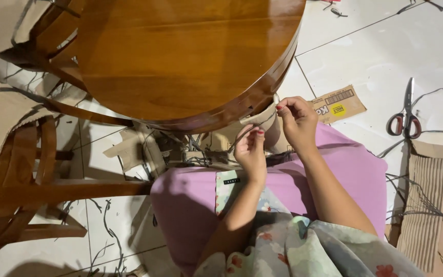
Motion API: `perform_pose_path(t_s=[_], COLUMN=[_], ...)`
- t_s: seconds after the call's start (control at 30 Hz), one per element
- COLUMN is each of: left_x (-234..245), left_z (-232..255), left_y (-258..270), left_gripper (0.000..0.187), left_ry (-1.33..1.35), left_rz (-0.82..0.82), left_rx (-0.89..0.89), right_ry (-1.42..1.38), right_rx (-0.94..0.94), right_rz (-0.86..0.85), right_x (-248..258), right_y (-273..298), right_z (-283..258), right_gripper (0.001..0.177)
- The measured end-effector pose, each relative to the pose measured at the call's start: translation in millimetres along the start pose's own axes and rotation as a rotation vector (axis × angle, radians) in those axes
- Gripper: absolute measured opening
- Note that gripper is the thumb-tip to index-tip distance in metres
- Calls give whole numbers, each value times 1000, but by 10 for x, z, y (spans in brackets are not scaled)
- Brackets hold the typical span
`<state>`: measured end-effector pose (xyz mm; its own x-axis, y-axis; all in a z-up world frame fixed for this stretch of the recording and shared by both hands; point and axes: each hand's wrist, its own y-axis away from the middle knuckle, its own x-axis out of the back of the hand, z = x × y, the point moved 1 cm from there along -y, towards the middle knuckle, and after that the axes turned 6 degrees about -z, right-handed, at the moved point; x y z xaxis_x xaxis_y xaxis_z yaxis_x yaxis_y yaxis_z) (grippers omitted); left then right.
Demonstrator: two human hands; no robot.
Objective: Wrapping wooden furniture legs with cardboard and securing them with wire ties for protection.
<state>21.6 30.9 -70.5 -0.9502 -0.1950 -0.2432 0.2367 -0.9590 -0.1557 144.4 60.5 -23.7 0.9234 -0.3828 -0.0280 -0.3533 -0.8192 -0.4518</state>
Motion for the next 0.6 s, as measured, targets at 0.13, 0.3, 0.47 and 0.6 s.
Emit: perform_pose_path(t_s=[0.13, 0.3, 0.47, 0.6], left_x=[33, 23, 76, 77], left_z=[-24, 311, 70, 154], left_y=[-106, -202, -134, -107], left_gripper=[21, 18, 22, 18], left_ry=[-25, -197, -167, -166], left_rz=[78, -39, -46, -94], left_rx=[-24, -316, -319, -386], right_ry=[-12, -34, -44, -146], right_rx=[-11, -27, -77, -79], right_rz=[-3, -44, -69, -148], right_x=[28, 99, 158, 124], right_y=[31, 53, 84, 107], right_z=[-43, -109, -251, -382], right_gripper=[10, 8, 8, 6])
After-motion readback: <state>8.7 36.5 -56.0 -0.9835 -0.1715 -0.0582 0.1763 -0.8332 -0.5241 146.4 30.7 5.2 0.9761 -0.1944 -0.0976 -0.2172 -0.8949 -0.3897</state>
